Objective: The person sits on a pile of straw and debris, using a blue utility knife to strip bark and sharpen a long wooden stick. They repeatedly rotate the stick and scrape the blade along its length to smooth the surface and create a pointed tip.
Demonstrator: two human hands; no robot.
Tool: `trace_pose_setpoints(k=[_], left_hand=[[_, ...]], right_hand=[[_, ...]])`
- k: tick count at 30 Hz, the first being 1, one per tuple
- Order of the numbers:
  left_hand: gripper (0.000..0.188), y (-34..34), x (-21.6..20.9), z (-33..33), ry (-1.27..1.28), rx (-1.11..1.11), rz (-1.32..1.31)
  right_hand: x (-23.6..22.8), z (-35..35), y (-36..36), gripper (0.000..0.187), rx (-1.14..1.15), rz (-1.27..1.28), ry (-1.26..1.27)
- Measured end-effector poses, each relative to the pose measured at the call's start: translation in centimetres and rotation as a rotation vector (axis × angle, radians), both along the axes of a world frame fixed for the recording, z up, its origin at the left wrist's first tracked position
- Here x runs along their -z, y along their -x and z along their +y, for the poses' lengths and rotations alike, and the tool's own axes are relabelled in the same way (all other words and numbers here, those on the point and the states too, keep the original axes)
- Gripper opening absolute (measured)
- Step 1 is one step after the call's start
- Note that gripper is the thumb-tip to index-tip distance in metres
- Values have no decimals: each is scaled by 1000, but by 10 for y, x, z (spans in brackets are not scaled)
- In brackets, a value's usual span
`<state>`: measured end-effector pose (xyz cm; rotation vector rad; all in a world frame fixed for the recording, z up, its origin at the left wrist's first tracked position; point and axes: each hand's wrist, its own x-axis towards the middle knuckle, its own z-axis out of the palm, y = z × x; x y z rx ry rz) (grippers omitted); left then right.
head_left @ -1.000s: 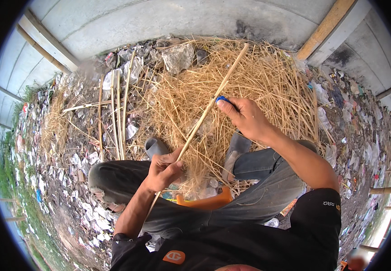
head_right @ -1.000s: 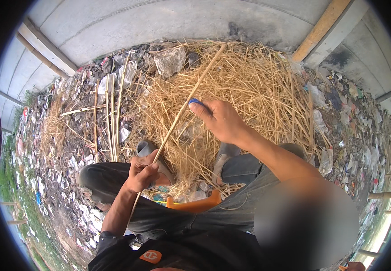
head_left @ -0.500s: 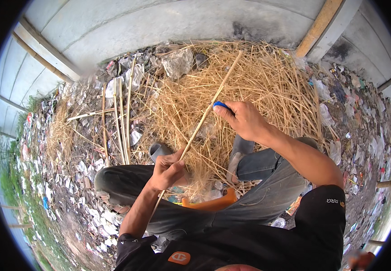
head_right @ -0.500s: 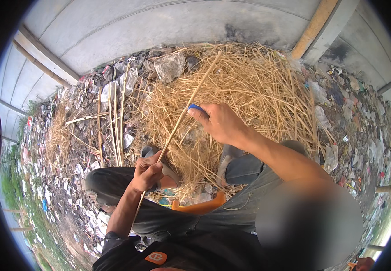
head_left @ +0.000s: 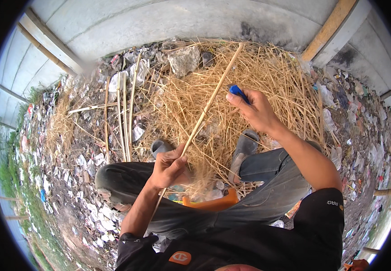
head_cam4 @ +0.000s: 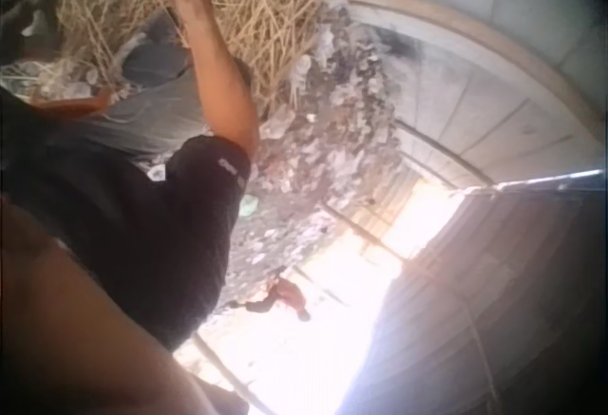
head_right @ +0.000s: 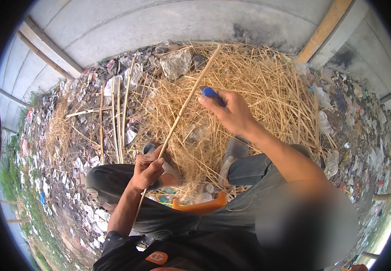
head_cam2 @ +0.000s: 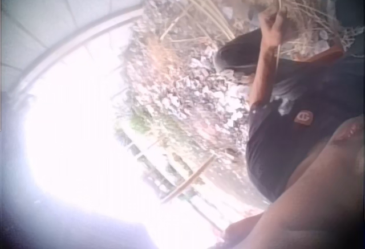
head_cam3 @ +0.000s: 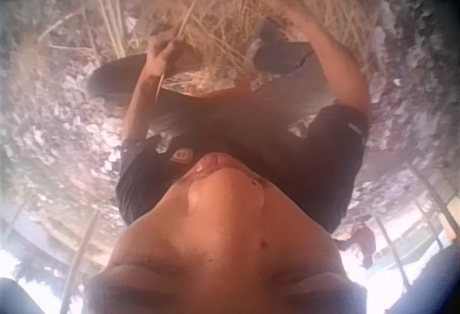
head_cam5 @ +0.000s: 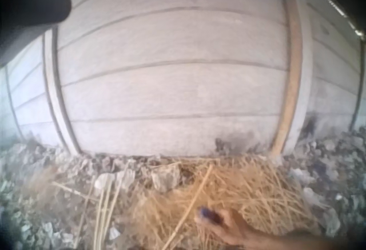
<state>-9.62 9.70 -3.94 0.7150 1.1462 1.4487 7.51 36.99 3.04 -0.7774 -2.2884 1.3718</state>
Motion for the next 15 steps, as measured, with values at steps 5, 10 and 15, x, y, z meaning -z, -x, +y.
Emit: trace_pose_setpoints(k=[5,10,15], left_hand=[[42,-7,7,4,26,40,351],[44,-5,15,0,86,18,217],[47,-1,6,2,9,51,-66]], right_hand=[[1,-15,4,55,-123,-178,-118],[4,-21,8,52,-234,-123,-123],[-7,-3,-5,52,-37,-27,-278]])
